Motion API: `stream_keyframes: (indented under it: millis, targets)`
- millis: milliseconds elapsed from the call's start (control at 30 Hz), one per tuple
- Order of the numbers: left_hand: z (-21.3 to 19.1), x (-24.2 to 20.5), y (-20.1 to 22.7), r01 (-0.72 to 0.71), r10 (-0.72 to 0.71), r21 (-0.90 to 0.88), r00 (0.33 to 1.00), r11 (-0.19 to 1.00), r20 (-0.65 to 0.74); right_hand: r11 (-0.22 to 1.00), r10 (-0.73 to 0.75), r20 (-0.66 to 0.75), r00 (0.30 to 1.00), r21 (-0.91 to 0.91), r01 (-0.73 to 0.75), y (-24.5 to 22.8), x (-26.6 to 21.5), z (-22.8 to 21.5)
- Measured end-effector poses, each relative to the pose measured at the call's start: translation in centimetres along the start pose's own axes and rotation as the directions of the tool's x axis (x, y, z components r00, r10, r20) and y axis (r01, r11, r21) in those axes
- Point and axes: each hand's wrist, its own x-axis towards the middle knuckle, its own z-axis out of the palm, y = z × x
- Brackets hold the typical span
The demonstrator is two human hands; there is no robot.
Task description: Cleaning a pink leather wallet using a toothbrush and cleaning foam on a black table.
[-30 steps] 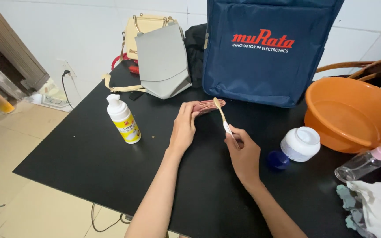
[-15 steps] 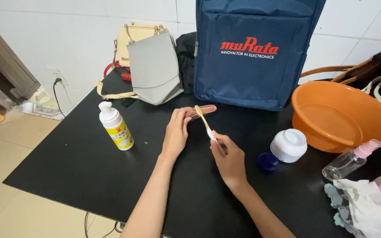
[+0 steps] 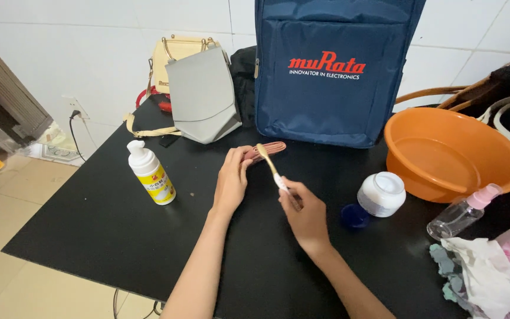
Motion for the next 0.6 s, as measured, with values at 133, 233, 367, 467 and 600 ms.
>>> stream_keyframes:
  millis: [133, 233, 367, 467, 600]
  targets:
    - [0.2, 0.0, -0.3, -0.01, 0.01, 0.003, 1.0, 1.0, -0.004, 0.994, -0.102, -0.012, 0.995, -0.03, 0.101, 0.2, 0.4, -0.1]
    - [0.0, 0.0, 0.1, 0.003, -0.003, -0.001, 1.0, 1.0, -0.008, 1.0, -0.009, -0.035, 0.999, -0.011, 0.008, 0.8, 1.5, -1.2]
    - [0.0, -0.1, 0.2, 0.0, 0.0, -0.002, 1.0, 1.0, 0.01, 1.0, 0.015, -0.053, 0.998, 0.0, -0.015, 0.5, 1.2, -1.9]
    - [0.3, 0.1, -0.9, 0.003, -0.003, -0.024, 1.0, 1.0, -0.025, 1.0, 0.012, -0.063, 0.998, 0.008, -0.012, -0.5, 0.7, -1.8]
    - [0.3, 0.1, -0.7, 0.015, -0.017, -0.047, 0.999, 0.999, -0.041, 0.998, -0.056, -0.011, 0.998, 0.0, 0.056, -0.4, 0.4, -1.1]
